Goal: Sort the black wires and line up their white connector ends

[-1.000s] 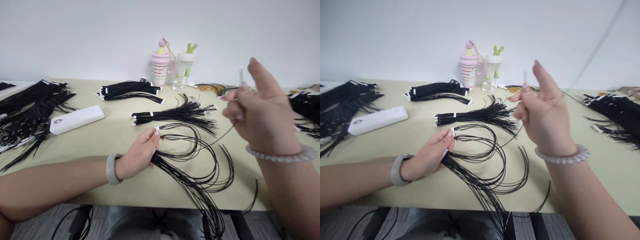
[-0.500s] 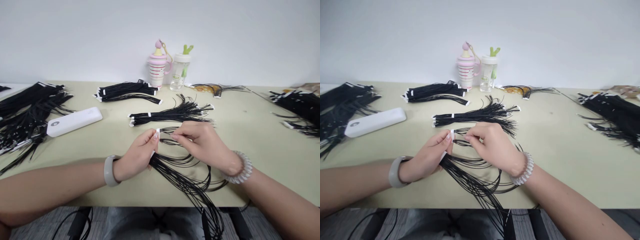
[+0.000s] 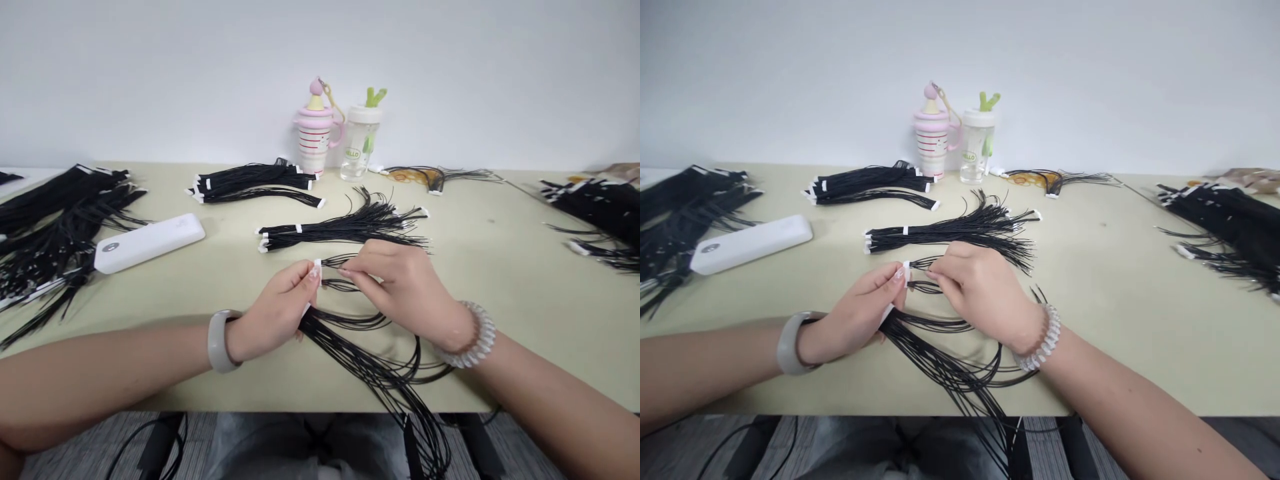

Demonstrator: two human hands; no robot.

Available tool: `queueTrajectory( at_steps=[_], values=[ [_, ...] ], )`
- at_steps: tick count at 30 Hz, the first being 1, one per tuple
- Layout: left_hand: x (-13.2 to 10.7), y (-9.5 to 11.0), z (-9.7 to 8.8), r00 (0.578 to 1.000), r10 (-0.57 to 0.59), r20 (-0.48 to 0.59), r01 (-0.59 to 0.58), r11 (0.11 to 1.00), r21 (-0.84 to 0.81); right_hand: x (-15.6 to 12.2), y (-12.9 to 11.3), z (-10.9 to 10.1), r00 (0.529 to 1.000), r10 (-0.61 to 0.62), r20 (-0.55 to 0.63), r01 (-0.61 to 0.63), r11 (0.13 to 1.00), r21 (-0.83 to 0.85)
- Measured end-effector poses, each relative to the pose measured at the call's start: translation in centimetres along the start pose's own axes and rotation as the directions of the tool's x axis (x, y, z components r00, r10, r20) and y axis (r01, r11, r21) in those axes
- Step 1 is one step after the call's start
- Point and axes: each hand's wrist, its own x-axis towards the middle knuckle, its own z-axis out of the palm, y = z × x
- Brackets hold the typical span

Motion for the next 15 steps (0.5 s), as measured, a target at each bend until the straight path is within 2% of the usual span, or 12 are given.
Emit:
queueTrajectory(
  at_steps=[7, 12, 15],
  values=[
    [-0.04, -0.17, 0.06, 1.000, -0.015, -0.007, 0.015, 1.000, 0.021, -0.52, 0.17, 0.38, 0.997, -0.073, -0.007, 0.069, 0.967, -0.244],
    [0.07, -0.09, 0.04, 1.000, 0.003, -0.006, -0.003, 0.998, 0.057, -0.65, -0.05, 0.34, 0.992, -0.115, 0.049, 0.125, 0.927, -0.353],
    [0.11, -0.07, 0.00, 1.000, 0.027, -0.009, -0.026, 0.996, 0.082, -0.65, -0.18, 0.16, 0.992, -0.121, 0.038, 0.127, 0.920, -0.370]
  ],
)
